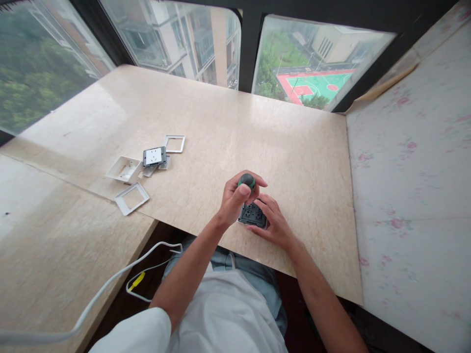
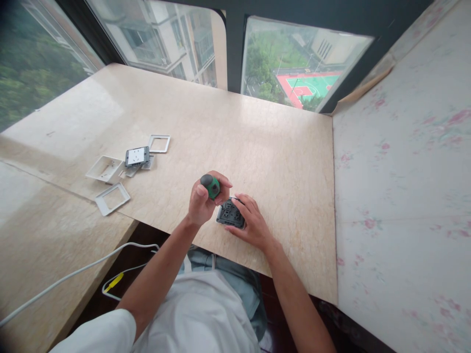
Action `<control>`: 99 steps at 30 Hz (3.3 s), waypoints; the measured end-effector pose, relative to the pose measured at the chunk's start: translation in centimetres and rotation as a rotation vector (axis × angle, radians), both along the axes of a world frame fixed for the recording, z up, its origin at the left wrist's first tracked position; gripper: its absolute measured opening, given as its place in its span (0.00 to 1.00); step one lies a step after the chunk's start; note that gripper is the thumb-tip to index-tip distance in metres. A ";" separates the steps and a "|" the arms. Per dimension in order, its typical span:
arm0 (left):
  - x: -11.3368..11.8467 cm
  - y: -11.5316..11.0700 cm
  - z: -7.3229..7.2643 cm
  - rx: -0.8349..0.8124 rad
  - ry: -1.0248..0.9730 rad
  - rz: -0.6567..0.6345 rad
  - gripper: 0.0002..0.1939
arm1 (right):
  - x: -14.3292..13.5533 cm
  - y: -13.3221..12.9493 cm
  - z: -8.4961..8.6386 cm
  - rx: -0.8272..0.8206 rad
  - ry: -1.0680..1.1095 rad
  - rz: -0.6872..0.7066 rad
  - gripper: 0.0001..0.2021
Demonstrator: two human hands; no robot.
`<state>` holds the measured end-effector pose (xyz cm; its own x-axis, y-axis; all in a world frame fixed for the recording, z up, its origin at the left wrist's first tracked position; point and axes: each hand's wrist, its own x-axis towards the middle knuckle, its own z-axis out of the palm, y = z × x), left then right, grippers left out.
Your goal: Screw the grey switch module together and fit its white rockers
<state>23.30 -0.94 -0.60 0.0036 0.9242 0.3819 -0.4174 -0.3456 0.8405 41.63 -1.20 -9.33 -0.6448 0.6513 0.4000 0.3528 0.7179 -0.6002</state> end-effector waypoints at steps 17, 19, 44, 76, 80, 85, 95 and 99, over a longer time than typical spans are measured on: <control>-0.4 -0.1 1.2 0.047 0.122 0.122 0.23 | -0.1 0.1 0.4 0.006 0.013 0.006 0.39; -0.7 -0.6 1.6 0.037 0.068 0.080 0.21 | -0.1 0.1 0.3 0.009 0.012 0.009 0.40; -1.0 -0.8 2.7 0.042 0.051 0.098 0.21 | -0.1 0.1 0.3 0.008 0.010 -0.001 0.39; -1.0 0.1 3.3 -0.180 -0.067 -0.300 0.27 | 0.0 0.0 -0.2 0.027 0.011 -0.030 0.37; -0.7 0.8 2.5 -0.056 -0.075 -0.354 0.26 | 0.0 0.0 0.0 -0.017 -0.014 -0.027 0.36; -1.7 1.2 2.1 0.001 -0.032 -0.335 0.17 | 0.0 0.0 0.1 0.000 0.013 -0.018 0.37; -2.5 1.1 2.6 -0.139 -0.004 -0.353 0.28 | 0.0 0.0 0.2 0.006 0.030 -0.006 0.38; -2.0 1.4 2.4 -0.123 -0.033 -0.391 0.32 | 0.0 0.0 0.1 0.006 0.024 -0.016 0.38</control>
<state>21.29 0.46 1.81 0.3531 0.8945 0.2743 -0.5244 -0.0536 0.8498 41.59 -1.16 -9.21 -0.6249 0.6589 0.4187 0.3496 0.7157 -0.6046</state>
